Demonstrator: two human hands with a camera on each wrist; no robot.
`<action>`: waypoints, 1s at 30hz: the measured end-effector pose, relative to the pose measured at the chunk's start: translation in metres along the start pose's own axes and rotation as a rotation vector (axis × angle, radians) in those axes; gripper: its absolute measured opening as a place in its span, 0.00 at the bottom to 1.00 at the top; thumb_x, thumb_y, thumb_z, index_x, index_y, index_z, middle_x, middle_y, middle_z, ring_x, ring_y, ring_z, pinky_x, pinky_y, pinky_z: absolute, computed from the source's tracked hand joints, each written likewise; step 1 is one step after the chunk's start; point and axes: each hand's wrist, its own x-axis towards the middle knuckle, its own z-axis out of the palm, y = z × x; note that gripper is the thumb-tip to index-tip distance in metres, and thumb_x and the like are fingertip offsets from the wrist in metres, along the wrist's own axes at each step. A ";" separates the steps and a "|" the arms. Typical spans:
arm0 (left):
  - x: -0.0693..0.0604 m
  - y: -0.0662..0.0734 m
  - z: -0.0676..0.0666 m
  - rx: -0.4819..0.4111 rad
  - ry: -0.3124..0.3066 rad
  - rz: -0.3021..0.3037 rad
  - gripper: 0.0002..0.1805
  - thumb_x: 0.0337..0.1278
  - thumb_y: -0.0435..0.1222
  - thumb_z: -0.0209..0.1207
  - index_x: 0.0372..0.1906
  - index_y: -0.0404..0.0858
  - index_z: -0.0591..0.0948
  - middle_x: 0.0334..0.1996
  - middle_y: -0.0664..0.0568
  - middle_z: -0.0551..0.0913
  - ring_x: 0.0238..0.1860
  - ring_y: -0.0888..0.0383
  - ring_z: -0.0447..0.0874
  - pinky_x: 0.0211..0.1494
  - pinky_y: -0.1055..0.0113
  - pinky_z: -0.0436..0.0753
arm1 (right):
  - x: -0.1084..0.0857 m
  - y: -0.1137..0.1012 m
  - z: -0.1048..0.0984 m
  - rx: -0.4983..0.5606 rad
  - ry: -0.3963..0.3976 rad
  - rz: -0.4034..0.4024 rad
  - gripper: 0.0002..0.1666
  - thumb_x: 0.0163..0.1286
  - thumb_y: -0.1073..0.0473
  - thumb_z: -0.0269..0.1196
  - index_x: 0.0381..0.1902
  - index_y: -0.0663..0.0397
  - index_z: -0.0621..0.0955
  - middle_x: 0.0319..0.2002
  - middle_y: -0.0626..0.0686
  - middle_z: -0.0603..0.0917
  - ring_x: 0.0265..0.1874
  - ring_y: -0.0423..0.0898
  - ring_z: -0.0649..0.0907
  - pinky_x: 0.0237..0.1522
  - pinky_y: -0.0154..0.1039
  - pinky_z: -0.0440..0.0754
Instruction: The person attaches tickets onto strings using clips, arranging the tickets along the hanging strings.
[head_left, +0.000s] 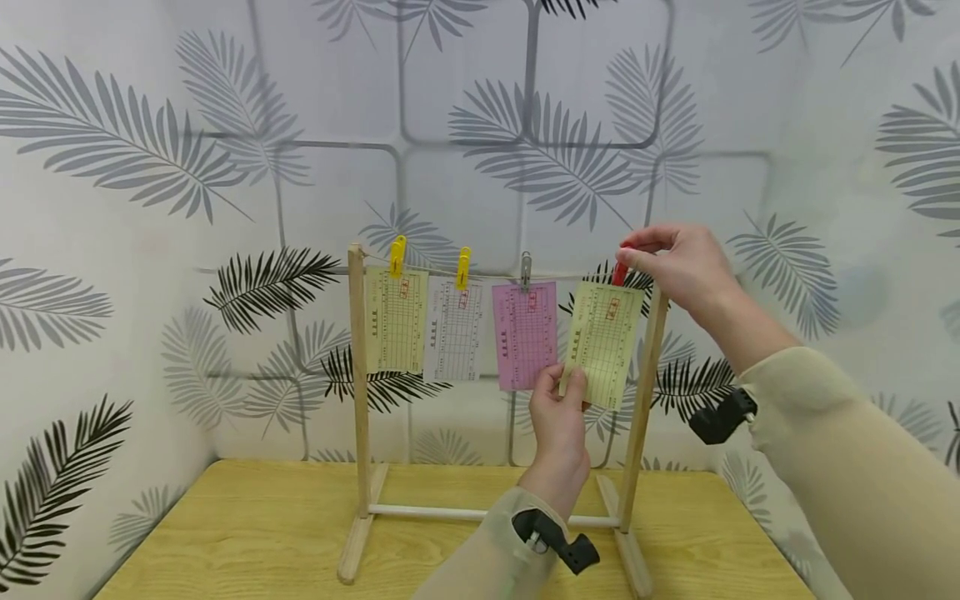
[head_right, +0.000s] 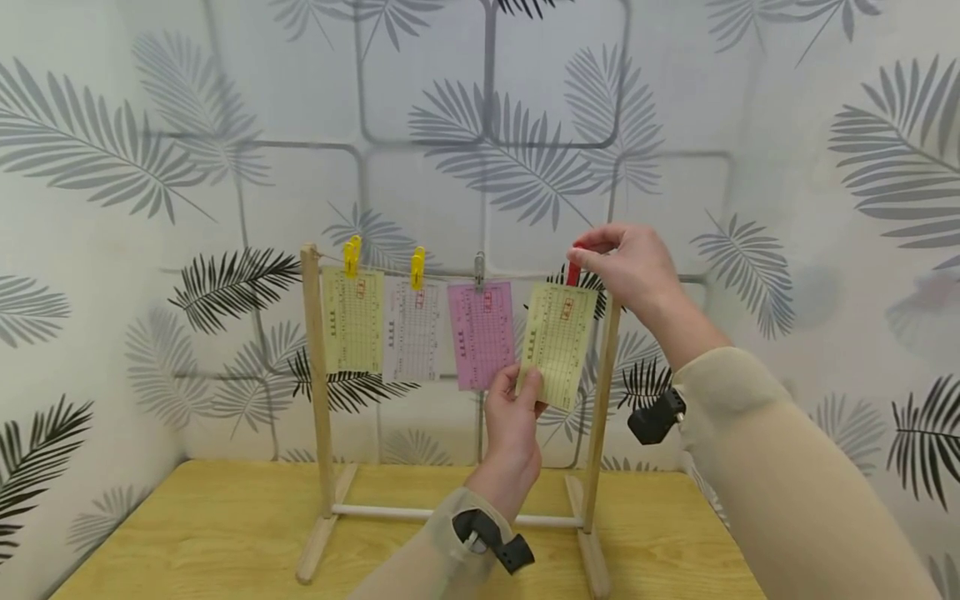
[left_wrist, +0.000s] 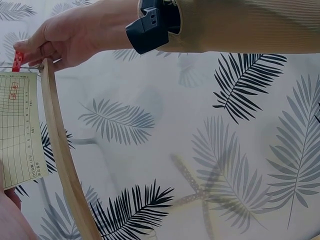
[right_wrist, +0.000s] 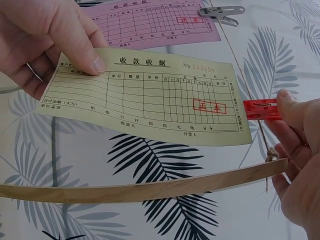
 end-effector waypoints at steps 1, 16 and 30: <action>0.000 0.000 0.000 -0.002 -0.001 0.000 0.04 0.80 0.36 0.66 0.50 0.41 0.84 0.54 0.51 0.80 0.36 0.57 0.78 0.49 0.63 0.80 | 0.000 0.000 0.000 -0.002 -0.004 0.002 0.24 0.81 0.45 0.71 0.62 0.55 0.88 0.61 0.58 0.84 0.61 0.53 0.73 0.51 0.50 0.74; 0.000 -0.001 -0.003 0.009 0.003 0.008 0.05 0.79 0.36 0.67 0.50 0.40 0.84 0.51 0.50 0.80 0.35 0.57 0.79 0.49 0.62 0.81 | -0.004 -0.002 0.000 -0.021 -0.033 0.005 0.23 0.81 0.45 0.69 0.62 0.55 0.87 0.60 0.57 0.83 0.57 0.54 0.73 0.51 0.50 0.73; -0.002 0.000 -0.001 0.000 -0.003 0.011 0.06 0.79 0.35 0.67 0.51 0.38 0.83 0.48 0.51 0.77 0.36 0.57 0.76 0.48 0.62 0.81 | -0.003 0.004 -0.001 -0.035 -0.095 0.006 0.28 0.82 0.42 0.68 0.67 0.56 0.85 0.63 0.60 0.84 0.62 0.55 0.76 0.58 0.53 0.74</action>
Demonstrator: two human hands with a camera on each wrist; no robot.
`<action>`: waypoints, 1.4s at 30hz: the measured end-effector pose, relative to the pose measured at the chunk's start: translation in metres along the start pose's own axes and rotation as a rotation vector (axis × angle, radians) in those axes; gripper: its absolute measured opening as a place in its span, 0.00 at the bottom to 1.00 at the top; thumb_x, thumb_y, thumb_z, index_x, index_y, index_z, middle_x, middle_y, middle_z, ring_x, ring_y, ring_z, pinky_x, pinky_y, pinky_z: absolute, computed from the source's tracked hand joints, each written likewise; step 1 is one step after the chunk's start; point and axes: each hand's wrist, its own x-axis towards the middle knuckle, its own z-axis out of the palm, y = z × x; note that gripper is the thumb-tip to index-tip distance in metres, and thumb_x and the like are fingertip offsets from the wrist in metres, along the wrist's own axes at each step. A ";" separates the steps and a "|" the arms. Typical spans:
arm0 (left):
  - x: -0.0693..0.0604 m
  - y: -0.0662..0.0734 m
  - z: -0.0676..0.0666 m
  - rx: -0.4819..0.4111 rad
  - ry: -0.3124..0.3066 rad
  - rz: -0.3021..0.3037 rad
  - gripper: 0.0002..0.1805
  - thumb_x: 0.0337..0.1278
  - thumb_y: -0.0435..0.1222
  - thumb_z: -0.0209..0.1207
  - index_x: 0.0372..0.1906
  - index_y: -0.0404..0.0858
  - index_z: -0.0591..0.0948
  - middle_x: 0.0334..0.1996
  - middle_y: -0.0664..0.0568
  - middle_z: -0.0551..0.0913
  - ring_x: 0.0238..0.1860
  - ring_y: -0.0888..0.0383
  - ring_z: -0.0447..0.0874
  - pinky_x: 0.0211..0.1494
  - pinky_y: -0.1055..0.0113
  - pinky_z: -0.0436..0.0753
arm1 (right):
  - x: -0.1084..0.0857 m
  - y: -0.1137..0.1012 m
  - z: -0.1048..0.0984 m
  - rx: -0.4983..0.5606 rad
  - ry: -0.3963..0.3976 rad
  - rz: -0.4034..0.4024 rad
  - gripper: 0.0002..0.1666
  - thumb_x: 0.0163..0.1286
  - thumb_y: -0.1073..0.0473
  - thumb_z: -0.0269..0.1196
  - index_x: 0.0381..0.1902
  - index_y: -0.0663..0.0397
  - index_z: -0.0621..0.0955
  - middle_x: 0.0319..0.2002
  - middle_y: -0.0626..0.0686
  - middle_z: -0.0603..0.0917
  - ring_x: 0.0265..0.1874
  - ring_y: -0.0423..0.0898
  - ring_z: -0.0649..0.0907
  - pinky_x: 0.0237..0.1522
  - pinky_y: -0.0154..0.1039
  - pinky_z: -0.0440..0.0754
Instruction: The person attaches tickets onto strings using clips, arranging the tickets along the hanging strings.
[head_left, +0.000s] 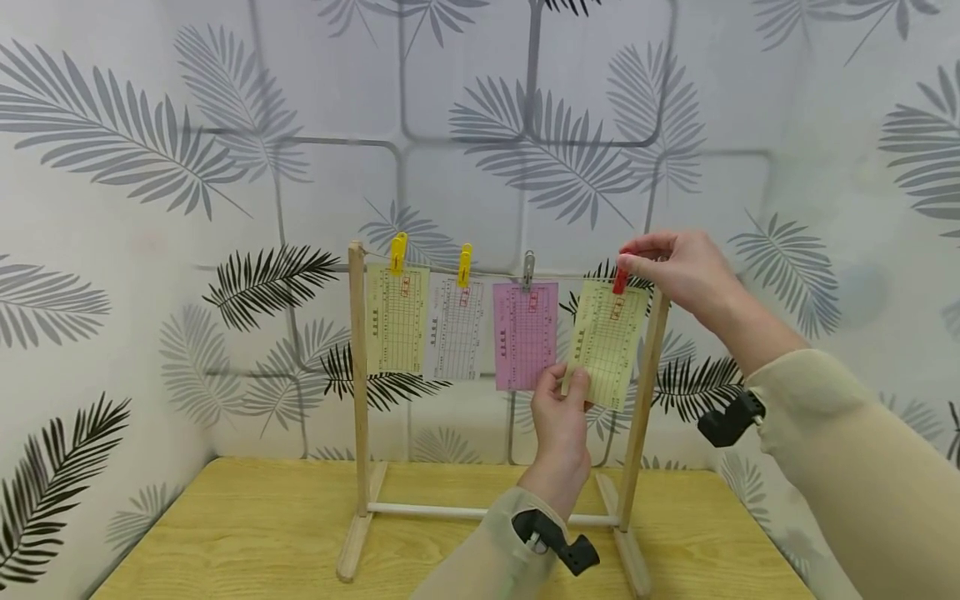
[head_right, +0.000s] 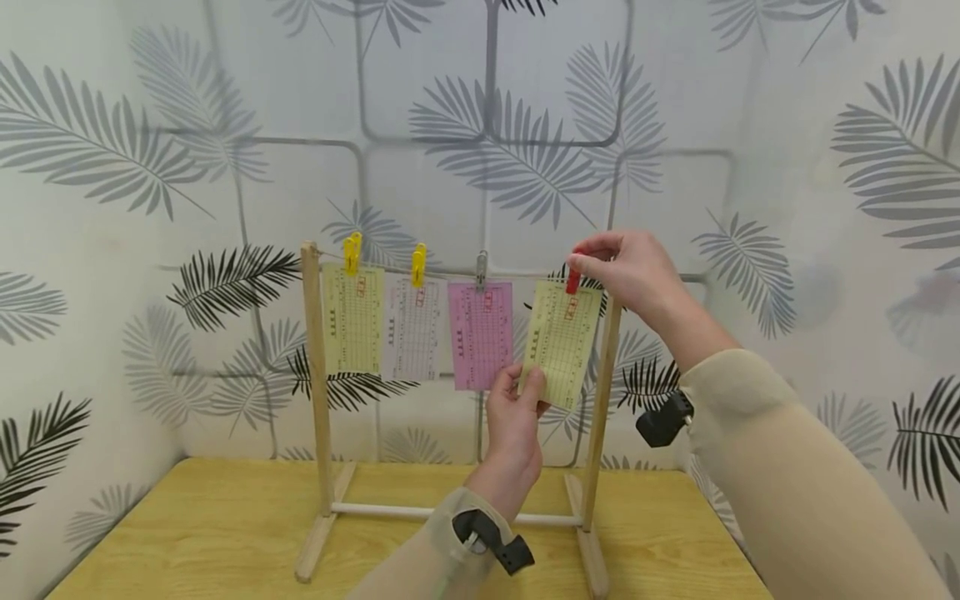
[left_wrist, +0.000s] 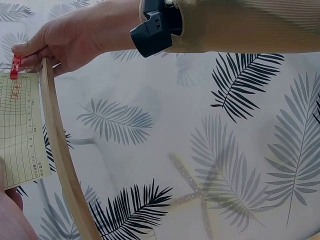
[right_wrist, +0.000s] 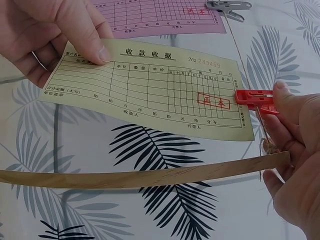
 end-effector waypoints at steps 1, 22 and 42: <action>0.000 0.000 0.000 0.000 0.002 -0.002 0.06 0.79 0.35 0.67 0.51 0.38 0.83 0.48 0.51 0.76 0.36 0.57 0.76 0.48 0.62 0.81 | 0.000 0.001 0.000 0.004 -0.007 0.002 0.29 0.82 0.42 0.68 0.68 0.57 0.85 0.64 0.60 0.84 0.63 0.55 0.76 0.60 0.53 0.74; 0.000 -0.001 0.005 0.017 -0.015 -0.002 0.07 0.79 0.36 0.67 0.51 0.37 0.84 0.44 0.51 0.81 0.35 0.58 0.79 0.50 0.59 0.83 | 0.000 0.003 -0.007 -0.017 -0.064 -0.005 0.35 0.81 0.39 0.68 0.75 0.55 0.81 0.70 0.62 0.83 0.71 0.59 0.76 0.70 0.62 0.73; -0.002 -0.004 -0.011 0.061 -0.092 -0.032 0.06 0.81 0.33 0.65 0.53 0.37 0.84 0.44 0.48 0.89 0.45 0.55 0.85 0.53 0.60 0.85 | -0.007 0.006 -0.002 -0.077 -0.019 -0.091 0.39 0.83 0.46 0.68 0.83 0.53 0.72 0.79 0.58 0.75 0.69 0.60 0.79 0.68 0.62 0.76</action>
